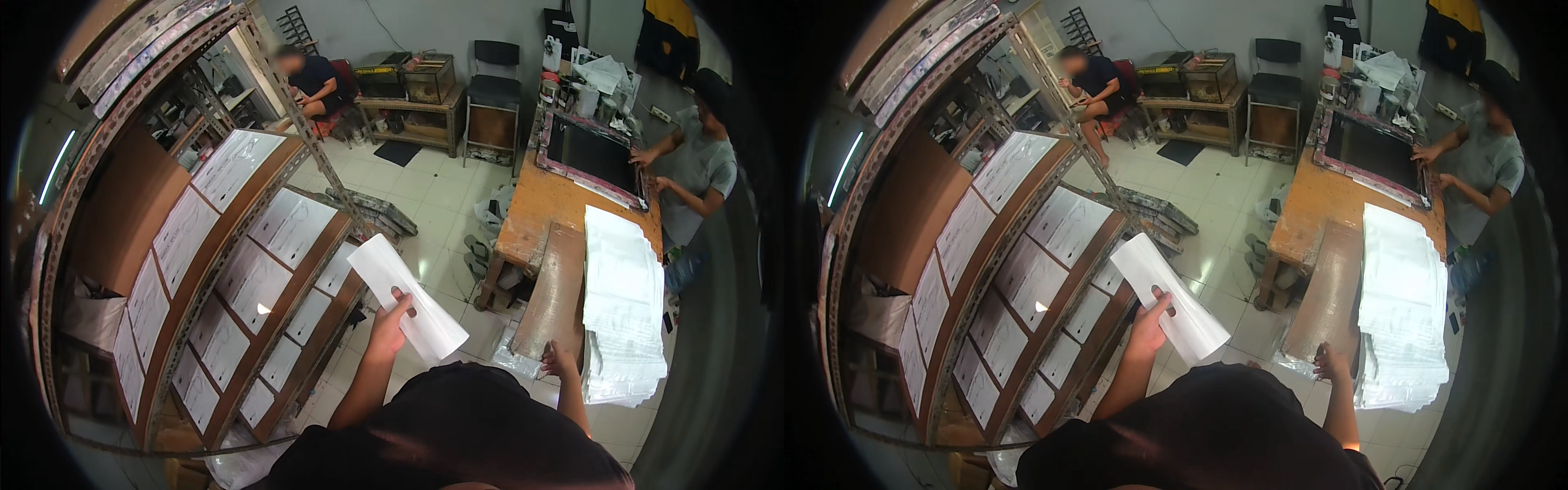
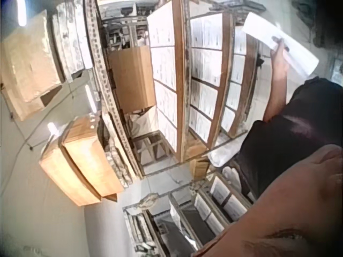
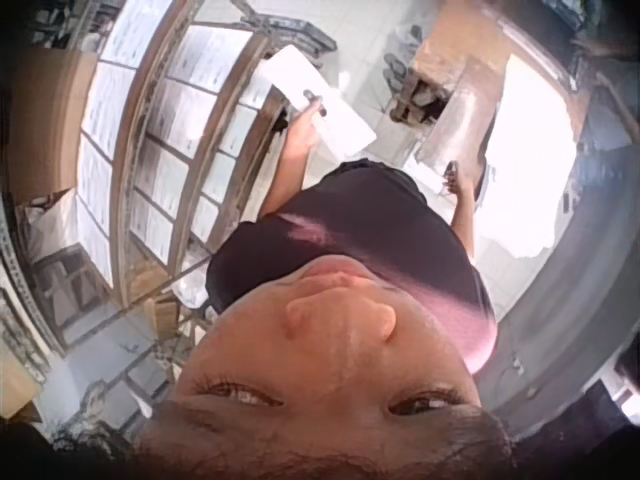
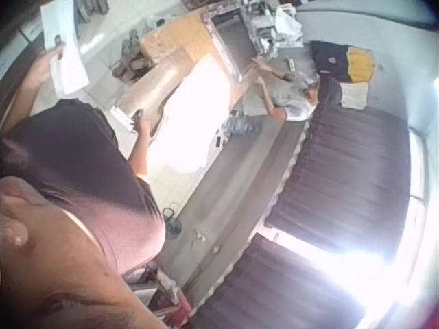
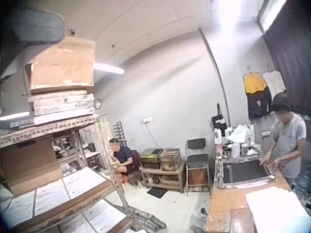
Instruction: The person repeatedly picks up stacks of white paper from a table and places them onto a nearby metal shelving unit. They walk back and forth between the table and the shelves, handling the papers by hand without using any tools.
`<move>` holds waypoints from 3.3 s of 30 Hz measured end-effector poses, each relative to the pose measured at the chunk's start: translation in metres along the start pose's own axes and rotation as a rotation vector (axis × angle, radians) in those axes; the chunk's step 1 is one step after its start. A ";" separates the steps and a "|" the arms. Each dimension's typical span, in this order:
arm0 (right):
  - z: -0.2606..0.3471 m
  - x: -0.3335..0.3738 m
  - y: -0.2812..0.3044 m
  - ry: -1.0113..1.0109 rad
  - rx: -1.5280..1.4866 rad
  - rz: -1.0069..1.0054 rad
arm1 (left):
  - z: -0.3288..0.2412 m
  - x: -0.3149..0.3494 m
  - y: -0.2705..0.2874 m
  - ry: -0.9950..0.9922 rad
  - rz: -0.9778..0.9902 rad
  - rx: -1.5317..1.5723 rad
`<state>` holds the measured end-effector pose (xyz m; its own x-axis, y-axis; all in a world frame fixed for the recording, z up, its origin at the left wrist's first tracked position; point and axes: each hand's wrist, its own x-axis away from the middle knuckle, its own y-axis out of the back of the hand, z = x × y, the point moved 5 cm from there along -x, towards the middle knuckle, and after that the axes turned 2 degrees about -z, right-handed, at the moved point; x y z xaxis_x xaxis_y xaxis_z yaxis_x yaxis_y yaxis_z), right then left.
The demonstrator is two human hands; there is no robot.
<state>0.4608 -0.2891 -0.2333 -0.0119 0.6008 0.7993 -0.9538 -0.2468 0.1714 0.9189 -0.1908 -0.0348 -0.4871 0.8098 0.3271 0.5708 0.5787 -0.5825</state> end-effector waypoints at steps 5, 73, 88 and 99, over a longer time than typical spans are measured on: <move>0.009 -0.013 0.006 -0.058 0.018 -0.017 | 0.004 -0.011 -0.029 -0.044 -0.061 0.074; 0.008 -0.014 0.007 -0.178 0.001 0.146 | 0.052 -0.043 -0.059 -0.109 -0.022 0.212; 0.129 0.005 0.062 0.562 0.038 -0.177 | 0.025 -0.034 -0.043 -0.105 -0.239 0.158; 0.198 0.017 0.094 0.881 0.302 -0.601 | -0.011 -0.029 -0.015 -0.241 -0.290 -0.008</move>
<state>0.4308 -0.4522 -0.0895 0.1049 0.9859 -0.1302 -0.7648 0.1636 0.6232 0.9315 -0.2215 -0.0274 -0.7707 0.5662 0.2923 0.3908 0.7823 -0.4851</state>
